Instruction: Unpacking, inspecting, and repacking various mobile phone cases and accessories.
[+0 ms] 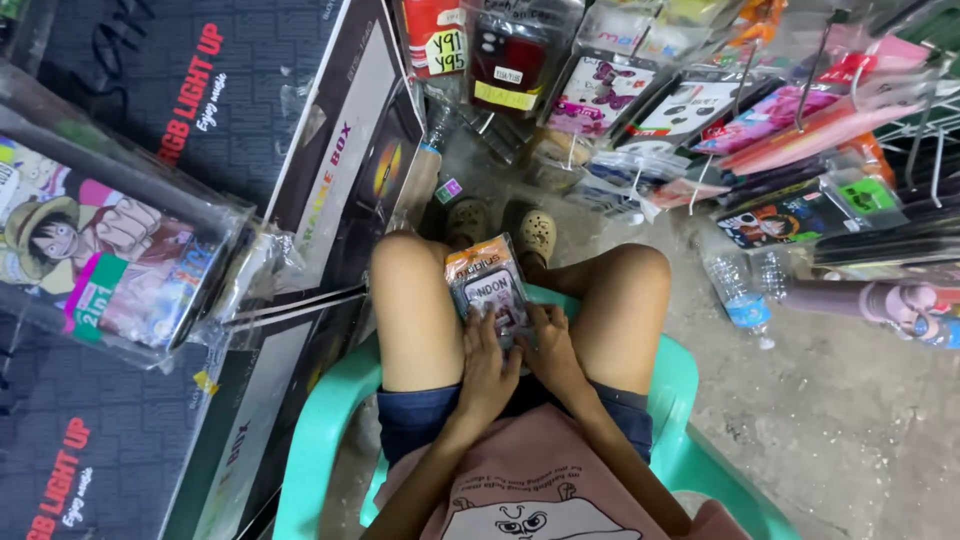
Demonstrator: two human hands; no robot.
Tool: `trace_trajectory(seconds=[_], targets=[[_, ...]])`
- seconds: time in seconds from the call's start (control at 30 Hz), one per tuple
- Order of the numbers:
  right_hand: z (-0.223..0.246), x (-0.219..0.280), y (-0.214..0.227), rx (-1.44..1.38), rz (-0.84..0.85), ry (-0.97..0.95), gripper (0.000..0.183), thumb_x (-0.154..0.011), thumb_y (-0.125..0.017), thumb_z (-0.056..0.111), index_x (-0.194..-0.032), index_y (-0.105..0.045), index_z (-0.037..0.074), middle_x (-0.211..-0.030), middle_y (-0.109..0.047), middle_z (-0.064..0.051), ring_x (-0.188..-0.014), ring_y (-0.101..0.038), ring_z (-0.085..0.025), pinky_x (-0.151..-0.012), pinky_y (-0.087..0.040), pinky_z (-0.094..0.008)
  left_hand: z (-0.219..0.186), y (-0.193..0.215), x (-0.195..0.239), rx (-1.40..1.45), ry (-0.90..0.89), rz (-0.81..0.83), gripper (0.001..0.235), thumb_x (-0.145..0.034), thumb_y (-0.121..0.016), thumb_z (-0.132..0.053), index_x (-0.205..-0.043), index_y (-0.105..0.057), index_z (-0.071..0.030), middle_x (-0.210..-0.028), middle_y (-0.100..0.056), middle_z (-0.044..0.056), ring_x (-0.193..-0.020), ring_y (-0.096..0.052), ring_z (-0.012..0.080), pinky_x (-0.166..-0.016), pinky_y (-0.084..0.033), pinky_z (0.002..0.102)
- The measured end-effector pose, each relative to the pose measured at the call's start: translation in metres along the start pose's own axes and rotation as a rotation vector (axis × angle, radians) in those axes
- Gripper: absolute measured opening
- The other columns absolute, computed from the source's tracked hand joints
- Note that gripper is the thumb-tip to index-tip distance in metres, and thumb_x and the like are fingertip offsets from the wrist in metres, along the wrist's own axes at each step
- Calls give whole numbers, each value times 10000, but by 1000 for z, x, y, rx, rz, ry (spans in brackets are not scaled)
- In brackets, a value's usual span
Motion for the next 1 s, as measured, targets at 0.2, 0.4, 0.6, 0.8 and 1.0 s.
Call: trace_trajectory(seconds=[0.2,0.4,0.6,0.8,1.0], targets=[[38,-2,31,-212,-21,-21,524,-805,-767,44,-1278,-544,6,-1098,-639,-262,-984,-650,-452,-780,-555,-473,11,10,-1,214,15,-78,685,-978,-630,-192,-1560,-315,-14,-1599,-343,260,-1512,-307,430,-1228,-281,488],[85,-8,57,-425,52,-191,463,-860,-742,82,-1273,-533,58,-885,-726,-138,-712,-724,-305,-617,-555,-387,-9,41,-21,783,128,-98,696,-1002,-624,-303,-1557,-305,-29,-1551,-411,162,-1437,-432,304,-1192,-353,415],[170,-14,95,-294,-20,263,575,-826,-793,106,-1350,-565,39,-1320,-608,-216,-1165,-571,-365,-1004,-469,-414,6,48,-56,1129,535,184,749,-988,-571,-366,-1635,-339,-68,-1367,-660,158,-1140,-560,287,-646,-311,418],[192,-27,108,-182,-37,260,601,-845,-761,100,-1394,-532,8,-1395,-547,-204,-1216,-516,-391,-1079,-400,-433,-47,90,-105,1490,253,325,622,-1081,-402,-374,-1550,-402,35,-1481,-594,179,-1333,-610,239,-1116,-503,354],[182,-39,104,-369,12,86,550,-853,-736,35,-1363,-533,4,-1223,-579,-170,-979,-640,-283,-842,-531,-353,-83,117,-109,1386,59,320,614,-1111,-402,-357,-1612,-293,-20,-1551,-490,211,-1275,-556,296,-1060,-494,411]])
Point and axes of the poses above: each hand's wrist, its own x-axis away from the middle knuckle, its own y-axis out of the back of the hand, z = x × y, the point moved 10 cm from there along -x, towards the middle knuckle
